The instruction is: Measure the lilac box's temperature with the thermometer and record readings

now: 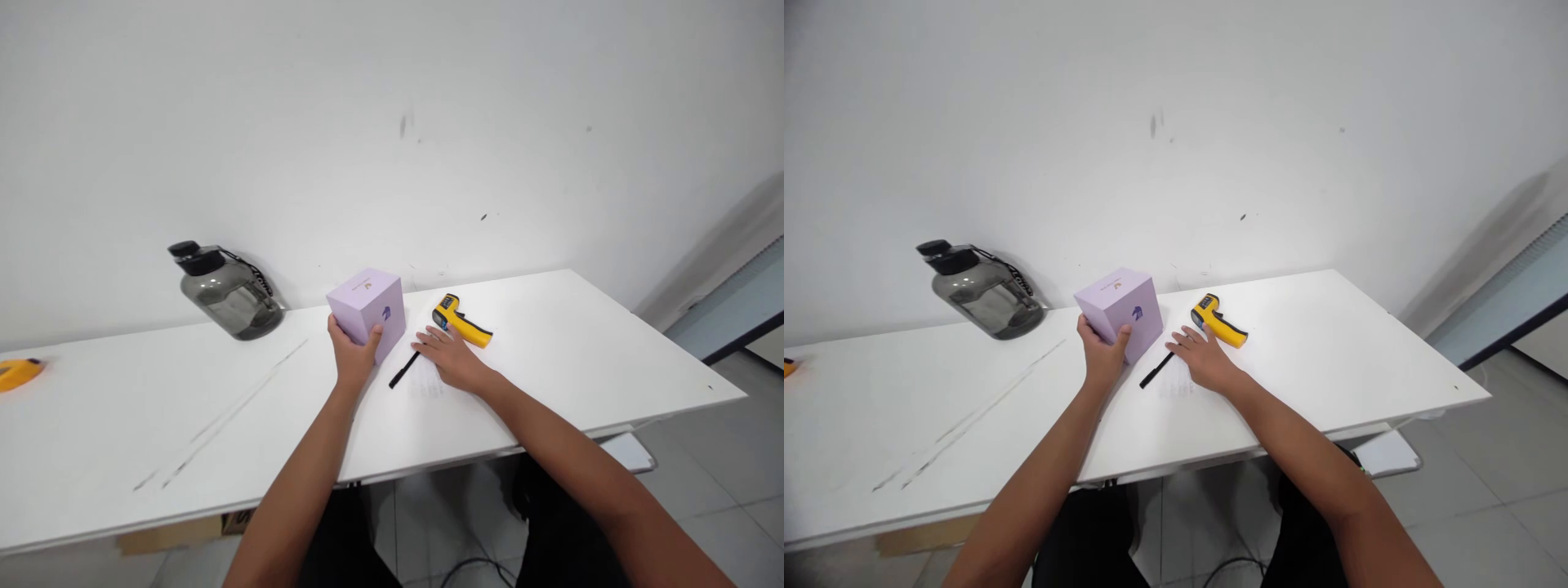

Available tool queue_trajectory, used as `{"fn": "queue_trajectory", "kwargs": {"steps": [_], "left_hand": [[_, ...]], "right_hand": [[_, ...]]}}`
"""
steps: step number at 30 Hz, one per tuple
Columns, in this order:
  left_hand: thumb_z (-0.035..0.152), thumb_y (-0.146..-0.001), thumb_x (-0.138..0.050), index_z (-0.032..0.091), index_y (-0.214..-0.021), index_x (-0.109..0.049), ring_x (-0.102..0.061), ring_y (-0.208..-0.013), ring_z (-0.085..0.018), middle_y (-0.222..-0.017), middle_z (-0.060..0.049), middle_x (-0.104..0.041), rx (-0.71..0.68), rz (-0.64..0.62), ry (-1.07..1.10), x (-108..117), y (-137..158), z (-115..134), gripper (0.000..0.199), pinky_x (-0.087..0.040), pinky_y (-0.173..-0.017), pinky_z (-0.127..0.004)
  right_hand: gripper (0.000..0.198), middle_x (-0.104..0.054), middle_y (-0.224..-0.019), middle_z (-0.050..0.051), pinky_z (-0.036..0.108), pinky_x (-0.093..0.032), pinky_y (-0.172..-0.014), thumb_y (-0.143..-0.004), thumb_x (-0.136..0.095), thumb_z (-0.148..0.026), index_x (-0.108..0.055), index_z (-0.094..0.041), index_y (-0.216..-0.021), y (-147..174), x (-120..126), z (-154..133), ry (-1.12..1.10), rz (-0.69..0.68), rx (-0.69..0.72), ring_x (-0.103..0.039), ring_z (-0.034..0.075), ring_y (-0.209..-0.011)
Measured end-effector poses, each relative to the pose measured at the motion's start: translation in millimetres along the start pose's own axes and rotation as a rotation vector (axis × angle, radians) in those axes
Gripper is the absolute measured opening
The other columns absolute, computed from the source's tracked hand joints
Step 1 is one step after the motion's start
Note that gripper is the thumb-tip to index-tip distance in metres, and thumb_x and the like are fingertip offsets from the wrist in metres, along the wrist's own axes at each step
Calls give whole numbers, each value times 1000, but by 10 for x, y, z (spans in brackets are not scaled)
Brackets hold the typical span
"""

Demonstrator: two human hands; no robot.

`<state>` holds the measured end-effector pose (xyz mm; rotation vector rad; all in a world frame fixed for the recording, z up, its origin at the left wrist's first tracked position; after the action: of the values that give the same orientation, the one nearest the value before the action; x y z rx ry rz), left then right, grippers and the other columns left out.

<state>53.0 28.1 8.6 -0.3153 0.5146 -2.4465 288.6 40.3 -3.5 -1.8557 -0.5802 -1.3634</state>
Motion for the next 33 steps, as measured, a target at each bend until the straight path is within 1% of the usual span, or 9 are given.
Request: {"fn": "queue_trajectory", "kwargs": {"steps": [5, 9, 13, 17, 21, 24, 28, 31, 33], "left_hand": [[61, -68, -89, 21, -155, -32, -42, -153, -37, -162, -22, -39, -11, 5, 7, -2, -8, -18, 111, -38, -127, -49], [59, -69, -90, 22, -156, -31, -41, -155, -36, -164, -21, -37, -14, 14, 10, 8, -13, -53, 111, -35, -129, -48], [54, -68, -92, 22, -156, -31, -42, -154, -35, -163, -21, -38, 16, 7, 26, 2, -21, -82, 111, -36, -128, -47], [54, -63, -95, 22, -150, -36, -47, -149, -36, -157, -21, -43, 18, 43, 64, -11, -39, -76, 110, -39, -126, -49], [58, -60, -97, 24, -148, -38, -51, -145, -35, -153, -19, -48, 13, 74, 141, 5, -63, -35, 111, -43, -123, -48], [63, -65, -93, 25, -152, -34, -52, -145, -34, -156, -19, -46, -10, 97, 182, 30, -58, 18, 111, -45, -121, -48], [71, -63, -91, 23, -153, -35, -50, -146, -36, -157, -21, -45, 4, 111, 208, 9, -5, 30, 116, -44, -122, -49], [76, -64, -88, 28, -155, -33, -52, -145, -34, -158, -19, -45, -18, 114, 233, -21, 40, 28, 116, -47, -119, -48], [79, -67, -85, 30, -156, -31, -55, -141, -33, -158, -18, -45, -40, 102, 250, -40, 52, 27, 115, -50, -115, -46]], "right_hand": [[24, -65, -155, 12, 67, -34, -124, -103, -59, -17, -82, -24, -110, -31, 20, -82, -11, 45, 34, -52, 35, -151], [21, -77, -134, 12, 63, -37, -122, -104, -59, -18, -78, -22, -98, -52, 86, -88, -119, 39, 21, -63, 33, -138], [23, -79, -100, 13, 53, -49, -107, -107, -49, -22, -71, -19, -102, -16, 292, 56, -272, 83, -196, -73, 29, -100], [21, -69, -90, 6, 38, -52, -77, -106, -45, -38, -59, -24, -113, 148, 560, 142, -494, 344, -402, -63, 23, -75], [37, -52, -68, -2, 31, -40, -60, -90, -63, -55, -43, -28, -75, 389, 576, 30, -548, 529, -359, -43, 15, -57], [55, -35, -53, -5, 31, -35, -57, -94, -56, -61, -28, -28, -60, 524, 423, -48, -580, 461, -360, -34, 14, -51], [52, -64, -79, 5, 37, -50, -75, -102, -39, -69, -55, -26, -77, 518, 292, -121, -830, 419, -314, -62, 22, -78], [52, -65, -80, 3, 36, -51, -73, -99, -41, -73, -61, -25, -98, 432, 202, -138, -967, 331, -338, -61, 21, -74], [49, -59, -69, 0, 33, -47, -64, -96, -48, -71, -61, -24, -95, 397, 131, -142, -998, 213, -391, -54, 18, -62]]}}
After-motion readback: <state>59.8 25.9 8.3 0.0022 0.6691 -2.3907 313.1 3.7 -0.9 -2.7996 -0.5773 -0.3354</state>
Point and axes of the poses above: each hand's wrist, its own y-axis away from the middle knuckle, its own x-axis out of the back of the hand, z = x × y, the point moved 5 cm from there along -y, towards the middle knuckle
